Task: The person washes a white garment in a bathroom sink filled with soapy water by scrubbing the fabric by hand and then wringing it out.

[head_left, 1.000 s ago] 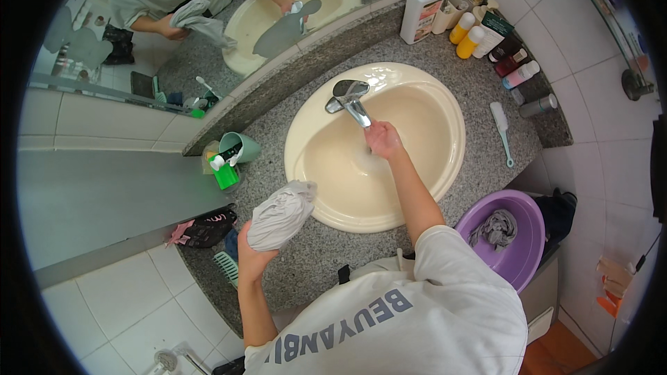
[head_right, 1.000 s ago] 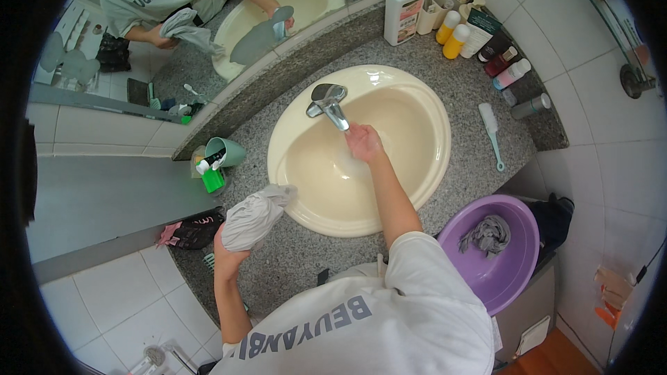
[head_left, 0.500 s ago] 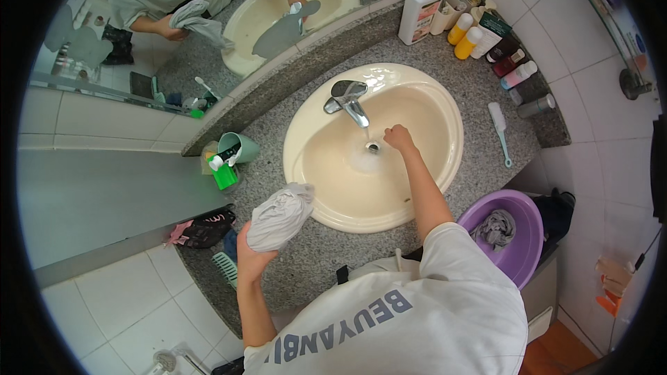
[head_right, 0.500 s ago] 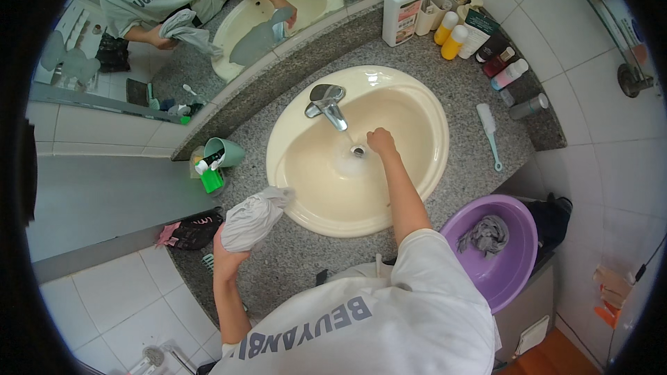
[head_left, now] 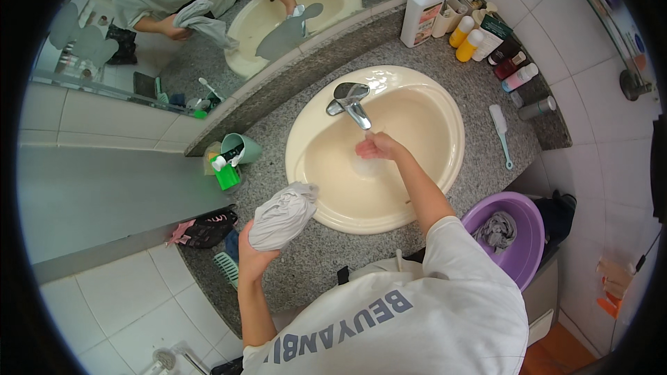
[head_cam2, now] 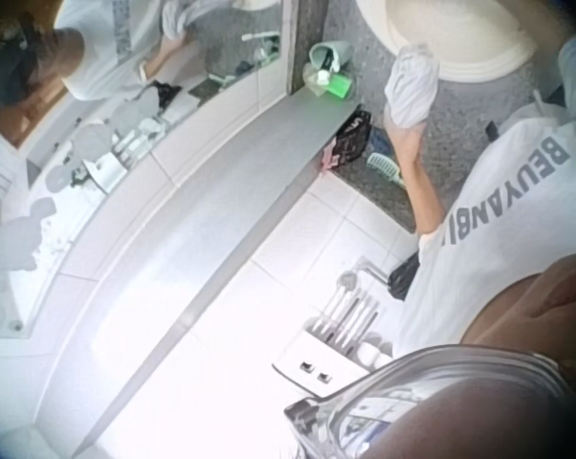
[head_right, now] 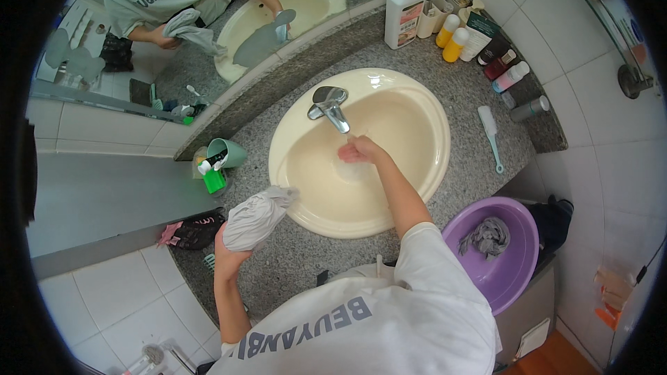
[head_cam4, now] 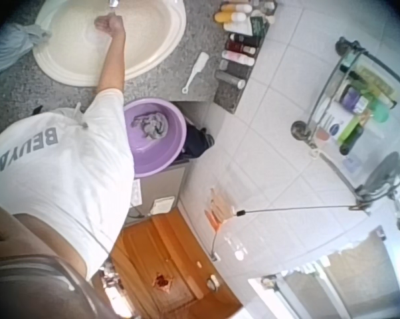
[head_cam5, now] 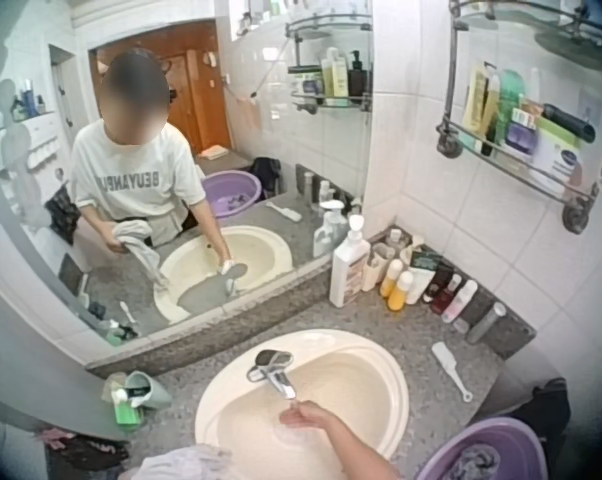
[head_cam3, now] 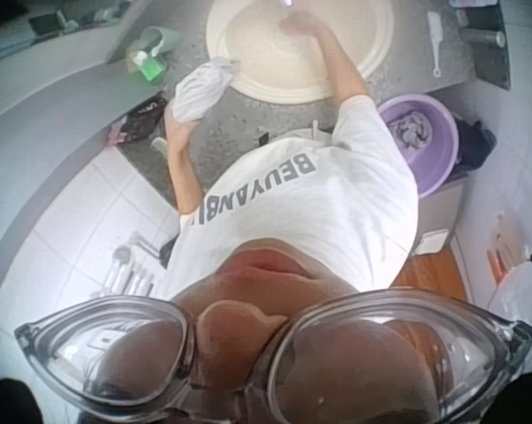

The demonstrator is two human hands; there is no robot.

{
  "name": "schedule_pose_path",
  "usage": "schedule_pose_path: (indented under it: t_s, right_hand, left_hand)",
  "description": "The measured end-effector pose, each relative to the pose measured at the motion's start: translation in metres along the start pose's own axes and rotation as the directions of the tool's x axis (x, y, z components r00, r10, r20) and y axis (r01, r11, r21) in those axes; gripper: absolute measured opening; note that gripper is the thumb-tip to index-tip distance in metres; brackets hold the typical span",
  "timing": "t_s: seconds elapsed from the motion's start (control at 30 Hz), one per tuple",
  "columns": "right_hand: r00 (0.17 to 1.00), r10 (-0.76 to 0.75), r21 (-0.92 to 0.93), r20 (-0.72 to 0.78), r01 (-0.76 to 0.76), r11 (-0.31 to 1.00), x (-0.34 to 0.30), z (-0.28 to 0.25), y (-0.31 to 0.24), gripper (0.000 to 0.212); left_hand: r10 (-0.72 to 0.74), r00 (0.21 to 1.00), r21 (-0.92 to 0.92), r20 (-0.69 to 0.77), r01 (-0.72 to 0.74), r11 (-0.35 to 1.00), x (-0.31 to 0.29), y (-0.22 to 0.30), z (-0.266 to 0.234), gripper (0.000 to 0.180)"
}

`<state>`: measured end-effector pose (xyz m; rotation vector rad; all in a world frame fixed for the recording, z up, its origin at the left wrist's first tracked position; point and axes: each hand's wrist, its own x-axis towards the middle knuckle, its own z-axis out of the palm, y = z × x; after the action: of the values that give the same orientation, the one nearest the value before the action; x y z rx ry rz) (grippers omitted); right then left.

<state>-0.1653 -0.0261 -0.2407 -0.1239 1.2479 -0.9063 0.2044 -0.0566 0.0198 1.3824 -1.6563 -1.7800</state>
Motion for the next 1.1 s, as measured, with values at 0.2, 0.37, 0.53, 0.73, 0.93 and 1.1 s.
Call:
schedule_pose_path:
  t_s: [0.2,0.37,0.53,0.73,0.93,1.1]
  right_hand:
    - [0.97,-0.244,0.515,0.01,0.204,0.833,-0.002,0.002,-0.007,0.047]
    - [0.996,-0.089,0.272,-0.024,0.092,0.958,-0.001,0.009,-0.012,0.044]
    - [0.958,-0.284,0.68,-0.045,0.238,0.694,0.005,0.003,-0.011,0.04]
    - [0.976,-0.218,0.457,0.009,0.19,0.869,0.0,0.006,-0.002,0.038]
    - [0.994,-0.099,0.285,-0.048,0.109,0.952,0.003,0.01,-0.002,0.036]
    - [0.967,-0.252,0.58,-0.038,0.227,0.782,0.004,0.004,-0.001,0.036]
  left_hand:
    - [0.005,1.0,0.008,-0.014,-0.005,1.0,-0.001,0.003,0.003,0.059]
    - [0.015,1.0,0.015,-0.002,-0.015,1.0,0.001,0.002,0.004,0.06]
    - [0.028,1.0,0.017,0.002,-0.028,0.999,0.002,0.001,0.006,0.06]
    - [0.021,1.0,0.024,0.0,-0.021,0.999,-0.001,0.002,0.003,0.061]
    - [0.006,1.0,0.045,-0.014,-0.005,0.999,0.0,0.002,0.005,0.061]
    - [0.013,1.0,0.005,-0.01,-0.013,1.0,-0.001,0.005,0.007,0.061]
